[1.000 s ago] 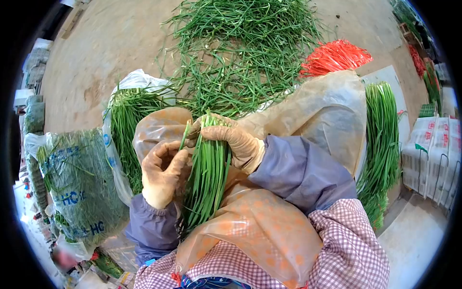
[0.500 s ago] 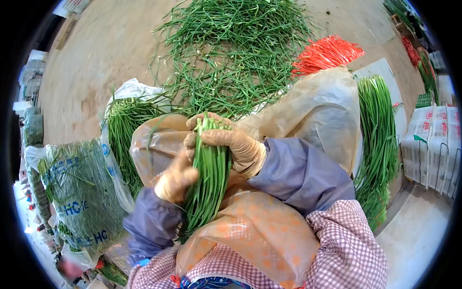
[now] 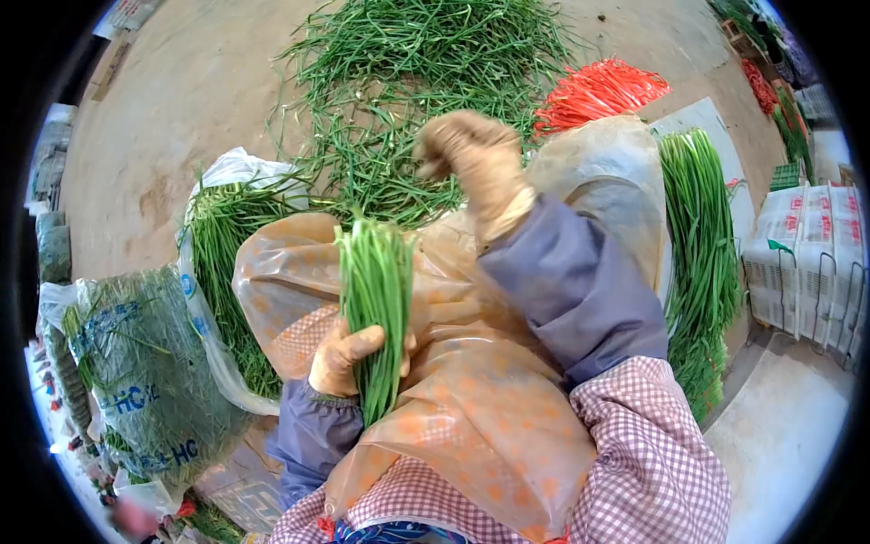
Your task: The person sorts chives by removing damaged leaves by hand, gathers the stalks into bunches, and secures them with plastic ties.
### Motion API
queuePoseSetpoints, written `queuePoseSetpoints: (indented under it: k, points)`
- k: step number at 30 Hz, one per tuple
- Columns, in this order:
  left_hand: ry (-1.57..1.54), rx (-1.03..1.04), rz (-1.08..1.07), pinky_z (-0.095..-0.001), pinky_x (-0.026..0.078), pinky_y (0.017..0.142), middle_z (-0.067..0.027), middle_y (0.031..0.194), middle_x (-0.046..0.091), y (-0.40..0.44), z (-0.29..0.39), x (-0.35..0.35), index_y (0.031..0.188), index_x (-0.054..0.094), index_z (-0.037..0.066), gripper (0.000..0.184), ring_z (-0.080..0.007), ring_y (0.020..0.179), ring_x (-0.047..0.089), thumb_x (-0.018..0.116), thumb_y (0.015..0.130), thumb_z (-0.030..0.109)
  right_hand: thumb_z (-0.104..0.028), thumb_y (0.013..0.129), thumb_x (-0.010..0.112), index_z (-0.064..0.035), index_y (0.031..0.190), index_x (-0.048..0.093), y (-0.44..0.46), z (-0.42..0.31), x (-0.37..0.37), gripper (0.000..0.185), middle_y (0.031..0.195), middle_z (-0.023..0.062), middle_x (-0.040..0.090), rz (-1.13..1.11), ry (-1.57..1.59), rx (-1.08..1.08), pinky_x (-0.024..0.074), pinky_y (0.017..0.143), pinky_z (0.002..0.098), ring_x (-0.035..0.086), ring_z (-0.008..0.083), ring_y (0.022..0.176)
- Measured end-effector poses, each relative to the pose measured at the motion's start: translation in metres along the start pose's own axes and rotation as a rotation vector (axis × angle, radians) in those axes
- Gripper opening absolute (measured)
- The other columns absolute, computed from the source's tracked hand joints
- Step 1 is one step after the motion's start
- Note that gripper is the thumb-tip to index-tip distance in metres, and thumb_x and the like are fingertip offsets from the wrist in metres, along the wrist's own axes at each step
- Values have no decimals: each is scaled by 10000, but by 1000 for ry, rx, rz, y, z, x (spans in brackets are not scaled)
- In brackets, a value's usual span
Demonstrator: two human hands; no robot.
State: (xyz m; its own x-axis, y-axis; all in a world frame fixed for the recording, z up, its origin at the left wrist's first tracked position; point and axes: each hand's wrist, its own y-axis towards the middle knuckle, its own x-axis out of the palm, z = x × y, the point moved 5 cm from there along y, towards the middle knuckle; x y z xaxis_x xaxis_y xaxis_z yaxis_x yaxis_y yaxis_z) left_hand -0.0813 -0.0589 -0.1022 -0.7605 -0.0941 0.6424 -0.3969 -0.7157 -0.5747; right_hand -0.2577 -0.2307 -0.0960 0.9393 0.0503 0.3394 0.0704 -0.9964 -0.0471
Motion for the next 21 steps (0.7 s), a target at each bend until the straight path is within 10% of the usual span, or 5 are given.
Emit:
queuePoseSetpoints:
  k: [8, 21]
  points:
    - [-132, 77, 115, -326, 565, 659, -144, 991, 664, 0, 2, -10, 1246, 501, 19, 485, -230, 765, 669, 708, 838, 181, -173, 922, 655, -18, 934, 672, -62, -11, 45, 157, 747, 13, 609, -568, -536, 307, 452, 589, 220, 550, 73, 651]
    - [42, 154, 51, -278, 535, 659, -84, 1014, 632, 3, 11, -4, 1238, 511, 10, 515, -166, 783, 624, 750, 786, 63, -60, 867, 639, -8, 994, 589, -77, 16, 48, 146, 744, 24, 607, -438, -304, 505, 480, 556, 259, 567, 81, 639]
